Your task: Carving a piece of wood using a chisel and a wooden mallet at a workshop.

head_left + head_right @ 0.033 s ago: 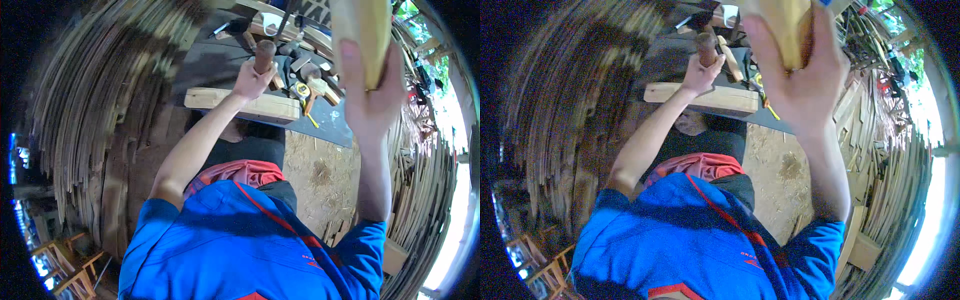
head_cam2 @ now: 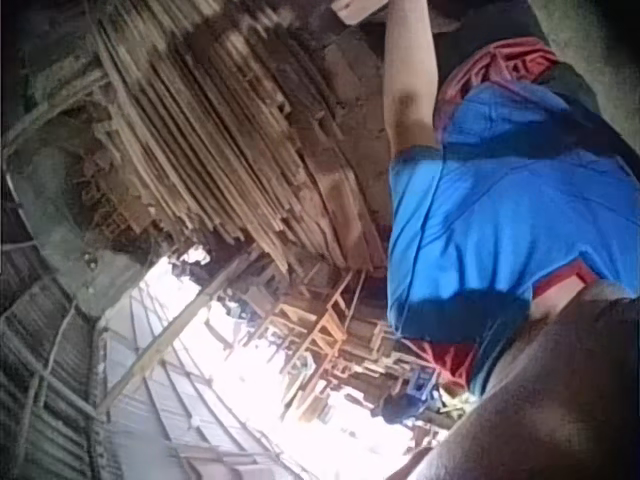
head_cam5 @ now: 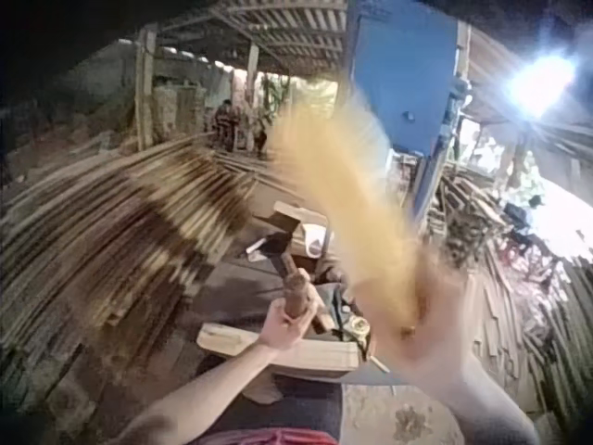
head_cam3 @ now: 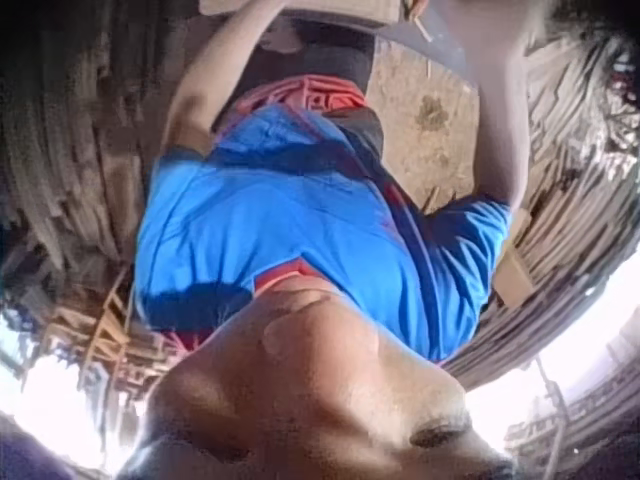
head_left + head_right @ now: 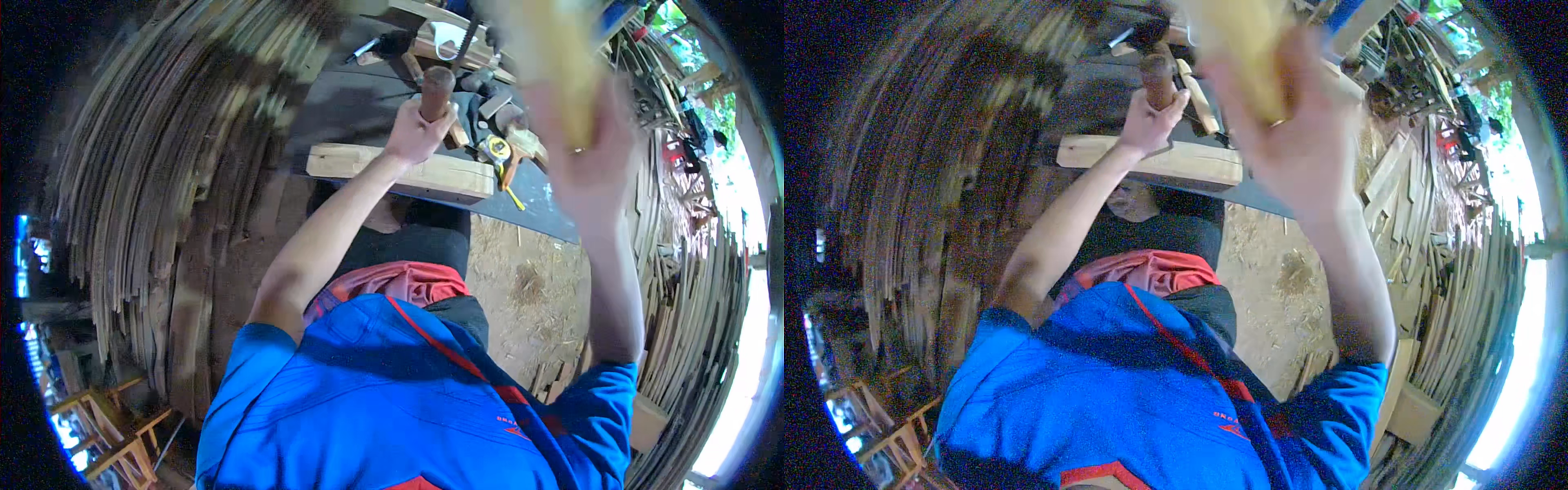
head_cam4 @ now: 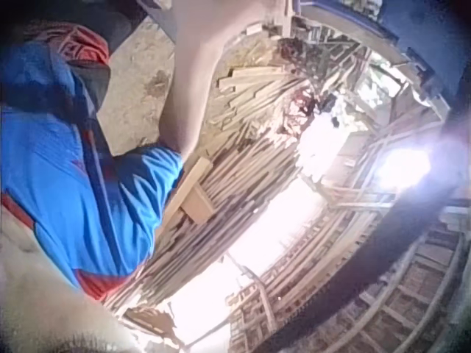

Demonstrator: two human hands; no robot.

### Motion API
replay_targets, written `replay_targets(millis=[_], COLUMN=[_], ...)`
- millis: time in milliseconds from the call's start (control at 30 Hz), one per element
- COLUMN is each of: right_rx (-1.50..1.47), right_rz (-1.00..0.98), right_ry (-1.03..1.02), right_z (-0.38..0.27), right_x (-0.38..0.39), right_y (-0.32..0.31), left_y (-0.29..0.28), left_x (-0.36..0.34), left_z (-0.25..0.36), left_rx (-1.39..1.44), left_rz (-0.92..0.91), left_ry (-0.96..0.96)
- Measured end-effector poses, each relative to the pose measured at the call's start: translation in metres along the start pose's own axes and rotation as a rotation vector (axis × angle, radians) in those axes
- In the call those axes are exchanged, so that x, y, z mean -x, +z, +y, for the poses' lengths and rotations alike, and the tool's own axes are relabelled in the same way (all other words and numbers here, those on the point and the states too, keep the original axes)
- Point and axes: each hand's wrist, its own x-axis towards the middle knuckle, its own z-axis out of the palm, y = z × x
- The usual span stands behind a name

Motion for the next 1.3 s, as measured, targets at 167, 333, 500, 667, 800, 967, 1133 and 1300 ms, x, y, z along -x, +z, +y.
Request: replay_targets(millis=[167, 333, 500, 667, 800, 967, 1133, 1300], right_rx=[0.167, -0.390, -0.828, -0.671, -0.559, -0.560, -0.566, -0.532], right_rz=[-0.475, -0.064, -0.157, -0.114, -0.134, -0.215, -0.214, -0.224], right_ry=[0.075, 0.286, 0.700, 0.792, 0.807, 0.868, 0.920, 0.860], right_z=[0.009, 0.069, 0.167, 0.230, 0.253, 0.237, 0.230, 0.233], right_x=[-0.007, 0.029, 0.122, 0.153, 0.173, 0.167, 0.165, 0.165], right_y=[0.000, 0.037, 0.122, 0.145, 0.157, 0.158, 0.149, 0.151], left_y=[-0.007, -0.020, -0.066, -0.115, -0.119, -0.099, -0.071, -0.061], left_x=[0.003, 0.015, 0.064, 0.063, 0.047, 0.020, -0.017, -0.044], left_z=[-0.008, -0.005, -0.016, -0.005, 0.006, 0.007, 0.004, -0.018], left_rx=[0.148, 0.382, 0.682, 0.758, 0.756, 0.758, 0.723, 0.696], left_rz=[0.179, 0.225, 0.725, 0.850, 0.735, 0.597, 0.384, 0.233], left_ry=[0.067, -0.021, -0.061, -0.097, -0.087, -0.094, -0.082, -0.096])
